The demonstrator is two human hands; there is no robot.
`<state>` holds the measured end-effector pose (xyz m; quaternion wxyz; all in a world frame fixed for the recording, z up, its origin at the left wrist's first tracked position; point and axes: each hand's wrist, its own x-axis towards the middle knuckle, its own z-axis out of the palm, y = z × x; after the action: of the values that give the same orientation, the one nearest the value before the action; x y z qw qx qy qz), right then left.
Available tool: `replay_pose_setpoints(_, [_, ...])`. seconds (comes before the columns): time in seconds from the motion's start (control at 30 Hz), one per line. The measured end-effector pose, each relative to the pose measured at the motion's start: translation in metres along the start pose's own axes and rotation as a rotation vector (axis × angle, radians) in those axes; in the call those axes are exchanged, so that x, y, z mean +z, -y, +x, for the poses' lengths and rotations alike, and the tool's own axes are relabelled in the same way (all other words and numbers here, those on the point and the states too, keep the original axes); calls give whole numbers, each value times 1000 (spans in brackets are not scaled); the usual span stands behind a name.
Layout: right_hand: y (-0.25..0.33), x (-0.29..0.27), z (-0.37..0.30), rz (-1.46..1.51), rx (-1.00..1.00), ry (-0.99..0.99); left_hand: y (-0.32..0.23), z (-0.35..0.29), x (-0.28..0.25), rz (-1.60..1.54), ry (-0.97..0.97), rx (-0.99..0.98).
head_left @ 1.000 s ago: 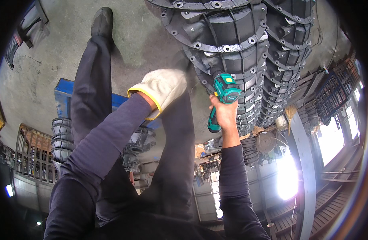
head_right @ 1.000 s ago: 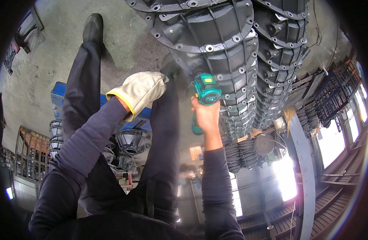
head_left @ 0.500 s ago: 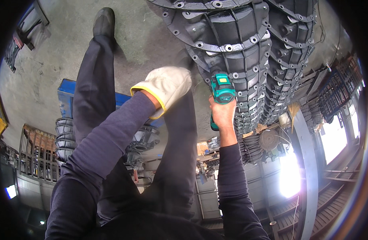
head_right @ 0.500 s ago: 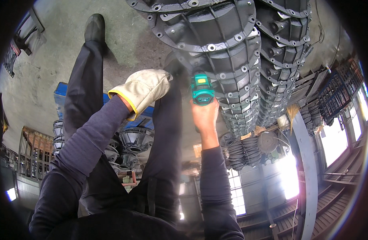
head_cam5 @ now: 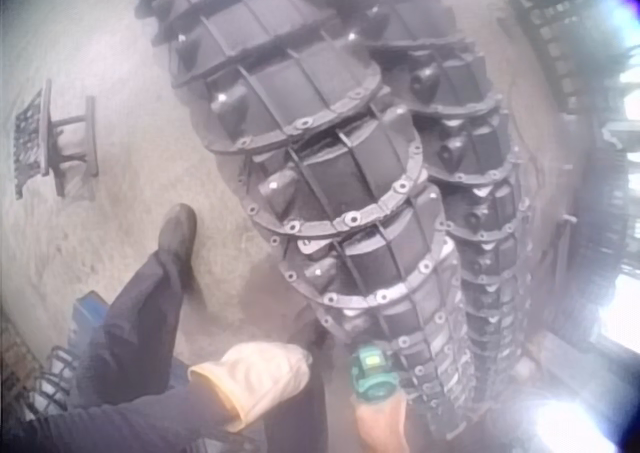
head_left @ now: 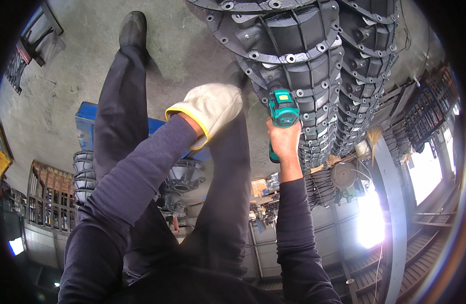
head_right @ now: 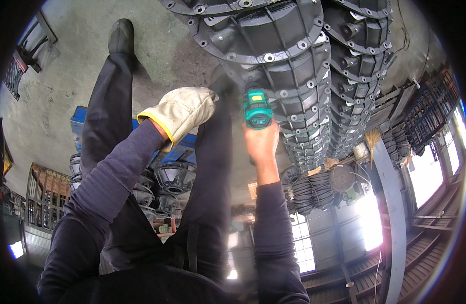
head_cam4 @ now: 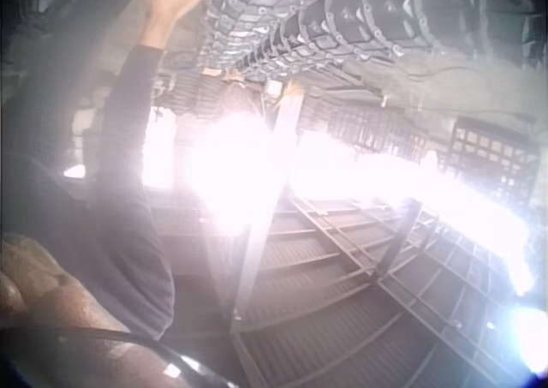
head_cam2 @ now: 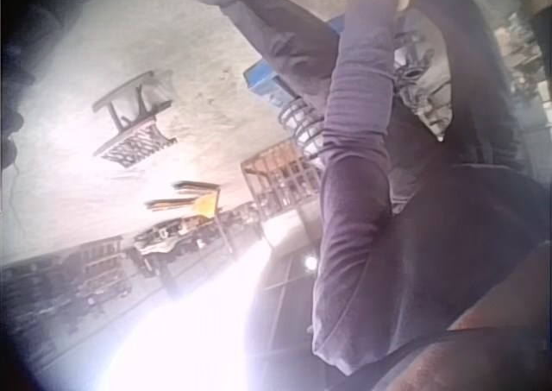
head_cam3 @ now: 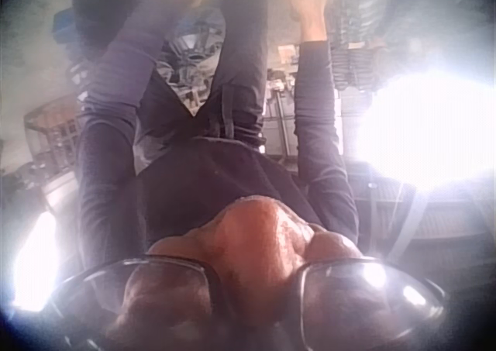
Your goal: The person uses a cordless impact driver to fasten bolts on stacked metal housing components in a workshop. They move between stacks, securing multiple fasteners on each unit while wearing gloves.
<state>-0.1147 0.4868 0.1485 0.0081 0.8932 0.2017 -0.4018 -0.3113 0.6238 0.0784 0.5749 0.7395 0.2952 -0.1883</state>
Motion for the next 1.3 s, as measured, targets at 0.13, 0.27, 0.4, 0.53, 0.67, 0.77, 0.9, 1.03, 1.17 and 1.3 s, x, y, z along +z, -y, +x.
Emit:
replay_pose_setpoints(0.13, [0, -1, 2, -16, -2, 7, 4, -5, -1, -23, 19, -13])
replay_pose_setpoints(0.27, [9, -6, 3, -8, 14, 22, 12, -10, 3, -20, -24, 44])
replay_pose_setpoints(0.4, [20, -20, -3, 10, 60, 87, 18, -15, 6, 5, -65, 95])
replay_pose_setpoints(0.53, [26, -29, -5, -45, 67, 163, 23, -17, 1, -24, -61, 52])
replay_pose_setpoints(0.67, [25, -35, -13, -44, 35, 172, 26, -15, -7, -27, -75, 17])
replay_pose_setpoints(0.77, [25, -45, -45, 114, 38, 172, 28, -12, -9, -21, -74, -4])
replay_pose_setpoints(0.9, [44, -33, -52, 279, 49, 156, 29, -5, -5, -16, -70, -4])
replay_pose_setpoints(1.03, [81, -18, -17, 220, -53, 186, 36, -5, -5, -59, -95, -39])
replay_pose_setpoints(1.17, [107, -8, -2, 258, -37, 170, 39, -5, -9, -26, -83, -6])
replay_pose_setpoints(1.3, [114, -2, 6, 231, -49, 172, 35, -3, -14, -74, -81, -61])
